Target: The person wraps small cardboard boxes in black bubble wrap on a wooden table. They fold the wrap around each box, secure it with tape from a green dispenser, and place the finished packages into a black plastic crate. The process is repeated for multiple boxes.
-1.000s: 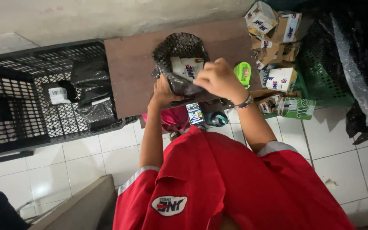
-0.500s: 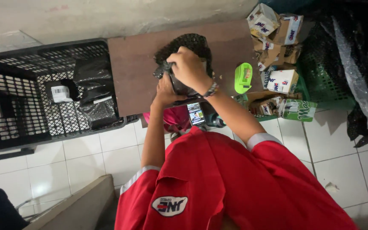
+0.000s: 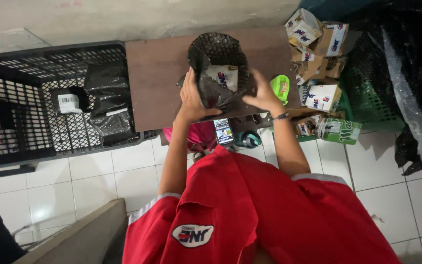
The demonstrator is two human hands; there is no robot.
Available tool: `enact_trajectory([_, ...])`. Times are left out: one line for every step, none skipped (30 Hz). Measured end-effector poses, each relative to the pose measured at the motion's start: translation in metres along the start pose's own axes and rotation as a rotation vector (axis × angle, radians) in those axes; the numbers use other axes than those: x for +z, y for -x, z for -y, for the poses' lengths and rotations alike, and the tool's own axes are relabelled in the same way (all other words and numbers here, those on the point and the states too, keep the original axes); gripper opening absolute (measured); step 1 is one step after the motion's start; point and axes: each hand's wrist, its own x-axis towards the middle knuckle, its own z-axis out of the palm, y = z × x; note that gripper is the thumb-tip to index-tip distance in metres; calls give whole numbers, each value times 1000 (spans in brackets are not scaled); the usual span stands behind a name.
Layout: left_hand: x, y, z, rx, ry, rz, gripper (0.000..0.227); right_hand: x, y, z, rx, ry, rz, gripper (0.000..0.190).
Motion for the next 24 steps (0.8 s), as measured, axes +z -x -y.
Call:
enact_trajectory([0, -1, -3, 49, 12, -36, 158, 8, 6, 5, -7, -60, 27, 93])
enact_trajectory([-1, -3, -6, 80, 7, -42, 155, 14, 8, 12, -14, -119, 53, 102])
enact_trajectory([-3, -7, -10, 114, 3, -48, 153, 17, 8, 19, -27, -94, 66, 100])
enact_trajectory([-5, -10, -14, 147, -1, -54, 150, 18, 6, 25, -40, -69, 79, 99])
enact_trajectory([-7, -11, -18, 152, -11, -34, 145, 17, 5, 30, -52, -44, 93, 97])
enact_trajectory([-8, -10, -22, 157, -21, -15, 140, 17, 4, 33, -86, 48, 90, 94])
enact_trajectory([-9, -10, -25, 162, -32, 2, 136, 18, 2, 34, -122, 139, 90, 92])
enact_trajectory([-10, -10, -28, 169, -73, 7, 130, 20, 0, 32, -158, 231, 89, 89])
enact_trajectory([-9, -8, -32, 176, -113, 9, 124, 22, 0, 30, -172, 252, 84, 85])
enact_trajectory([-8, -8, -34, 183, -152, 11, 119, 25, -1, 26, -185, 272, 79, 80])
enact_trajectory([-7, -7, -35, 165, -162, 13, 112, 27, -1, 23, -198, 292, 78, 76])
enact_trajectory([-6, -7, -35, 148, -171, 16, 106, 29, -2, 21, -175, 267, 51, 71])
enact_trajectory([-5, -4, -34, 128, -181, 18, 101, 32, -1, 19, -152, 240, 26, 66])
enact_trajectory([-3, -3, -32, 126, -159, -6, 92, 37, 0, 18, -129, 213, 2, 62])
enact_trajectory([0, -3, -29, 124, -136, -31, 84, 42, 1, 18, -115, 185, -51, 56])
enact_trajectory([3, -2, -26, 122, -114, -56, 77, 49, 1, 18, -101, 156, -103, 50])
enact_trajectory([6, -2, -23, 132, -68, -100, 69, 54, -1, 19, -91, 128, -157, 44])
enact_trajectory([10, -2, -21, 143, -23, -144, 61, 57, -2, 20, -66, 120, -194, 40])
enact_trajectory([14, -2, -19, 154, 25, -183, 54, 60, -3, 21, -37, 112, -232, 35])
enact_trajectory([19, -3, -18, 133, 47, -224, 47, 62, -4, 22, -8, 104, -271, 31])
enact_trajectory([25, -3, -17, 111, 68, -263, 41, 64, -5, 24, -9, 145, -289, 31])
enact_trajectory([30, -4, -17, 90, 89, -302, 35, 64, -7, 25, -9, 186, -307, 33])
enact_trajectory([37, -6, -18, 41, 61, -328, 32, 64, -9, 27, -9, 229, -327, 35])
enact_trajectory([43, -8, -20, -7, 32, -354, 29, 64, -13, 30, -13, 240, -345, 37])
